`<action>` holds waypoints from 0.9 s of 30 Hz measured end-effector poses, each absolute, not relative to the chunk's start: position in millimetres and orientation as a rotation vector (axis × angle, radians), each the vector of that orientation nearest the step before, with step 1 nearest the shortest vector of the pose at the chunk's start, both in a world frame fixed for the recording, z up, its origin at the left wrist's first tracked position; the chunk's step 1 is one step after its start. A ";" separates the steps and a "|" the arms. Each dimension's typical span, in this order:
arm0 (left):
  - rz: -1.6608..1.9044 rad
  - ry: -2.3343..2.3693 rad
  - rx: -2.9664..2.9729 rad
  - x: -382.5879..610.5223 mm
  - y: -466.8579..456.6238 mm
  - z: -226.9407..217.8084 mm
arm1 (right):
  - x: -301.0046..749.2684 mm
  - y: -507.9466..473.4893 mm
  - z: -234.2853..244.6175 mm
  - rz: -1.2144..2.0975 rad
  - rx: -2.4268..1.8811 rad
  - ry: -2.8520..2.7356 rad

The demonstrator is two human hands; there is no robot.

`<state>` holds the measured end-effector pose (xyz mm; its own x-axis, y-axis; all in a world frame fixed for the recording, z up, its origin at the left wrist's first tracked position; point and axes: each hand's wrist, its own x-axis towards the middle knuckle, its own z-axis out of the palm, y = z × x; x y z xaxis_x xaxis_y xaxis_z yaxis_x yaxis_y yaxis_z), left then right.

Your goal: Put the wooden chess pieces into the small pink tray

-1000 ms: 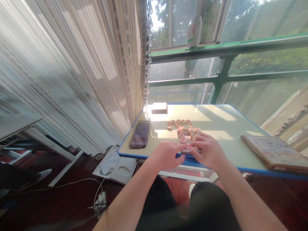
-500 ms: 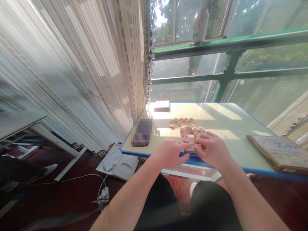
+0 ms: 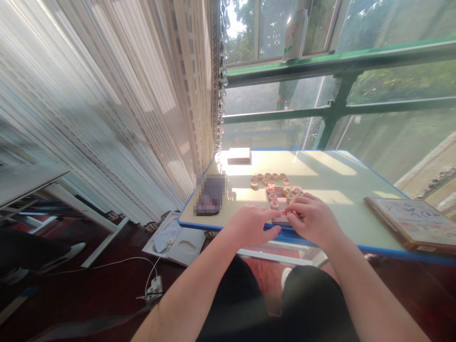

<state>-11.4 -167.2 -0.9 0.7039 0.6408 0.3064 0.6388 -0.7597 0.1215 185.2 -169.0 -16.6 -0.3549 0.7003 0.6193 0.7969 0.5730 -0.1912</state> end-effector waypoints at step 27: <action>0.595 1.125 2.848 -13.7 -168.6 -4.2 | 187.5 -168.5 -16.6 -0.102 -1.081 -2.184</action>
